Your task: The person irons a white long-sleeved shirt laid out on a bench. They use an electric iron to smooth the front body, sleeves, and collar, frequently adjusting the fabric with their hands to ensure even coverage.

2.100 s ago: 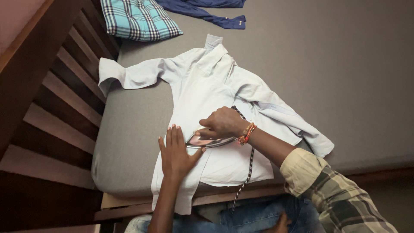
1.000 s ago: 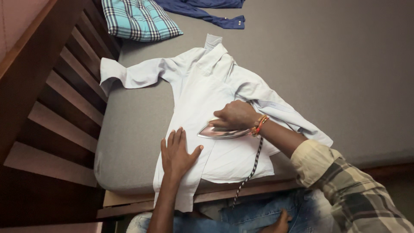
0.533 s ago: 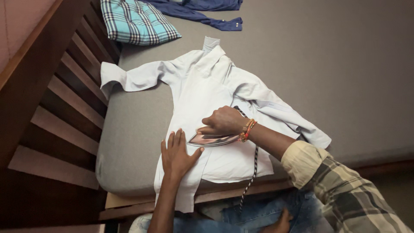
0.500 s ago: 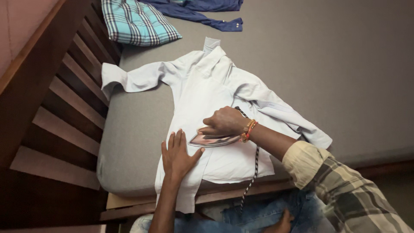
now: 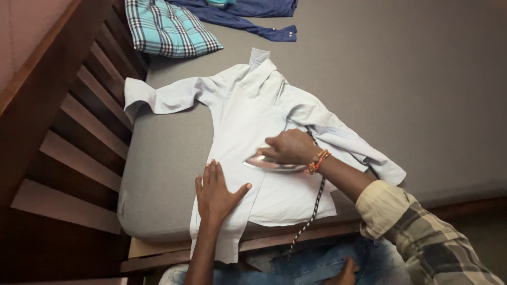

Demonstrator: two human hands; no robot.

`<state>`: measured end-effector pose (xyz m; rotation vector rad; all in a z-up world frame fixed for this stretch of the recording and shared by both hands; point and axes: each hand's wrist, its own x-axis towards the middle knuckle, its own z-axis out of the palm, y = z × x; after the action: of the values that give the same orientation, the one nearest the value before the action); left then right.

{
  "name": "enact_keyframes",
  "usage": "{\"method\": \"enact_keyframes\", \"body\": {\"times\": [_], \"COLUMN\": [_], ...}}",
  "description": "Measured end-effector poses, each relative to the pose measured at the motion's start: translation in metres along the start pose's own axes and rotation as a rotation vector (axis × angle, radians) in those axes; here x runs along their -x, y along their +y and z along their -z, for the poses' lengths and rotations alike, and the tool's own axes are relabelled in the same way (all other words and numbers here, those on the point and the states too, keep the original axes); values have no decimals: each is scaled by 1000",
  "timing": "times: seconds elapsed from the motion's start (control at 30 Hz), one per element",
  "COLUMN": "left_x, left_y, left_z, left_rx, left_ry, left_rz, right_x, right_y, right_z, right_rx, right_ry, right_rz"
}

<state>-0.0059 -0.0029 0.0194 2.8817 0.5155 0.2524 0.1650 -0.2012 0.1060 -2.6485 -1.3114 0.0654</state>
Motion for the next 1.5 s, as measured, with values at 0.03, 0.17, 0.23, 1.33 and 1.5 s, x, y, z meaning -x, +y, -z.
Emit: {"method": "enact_keyframes", "body": {"times": [0.03,0.17,0.23,1.33,1.5], "left_x": [-1,-1,-2,-3,-5], "left_y": [1,3,3,6,-1], "left_z": [1,3,4,9,-10], "left_rx": [-7,-35,-40,-2,43], "left_ry": [-11,-46,-51,-33,80], "left_rz": [8,33,35,32,40], "right_x": [2,6,5,-116,-111], "right_y": [-4,-30,-40,-68,-69], "right_z": [1,-6,-8,-30,-24], "right_rx": [1,-11,-23,-78,-118], "right_ry": [7,-1,8,327,284], "right_rz": [35,82,49,-150,-158]}}
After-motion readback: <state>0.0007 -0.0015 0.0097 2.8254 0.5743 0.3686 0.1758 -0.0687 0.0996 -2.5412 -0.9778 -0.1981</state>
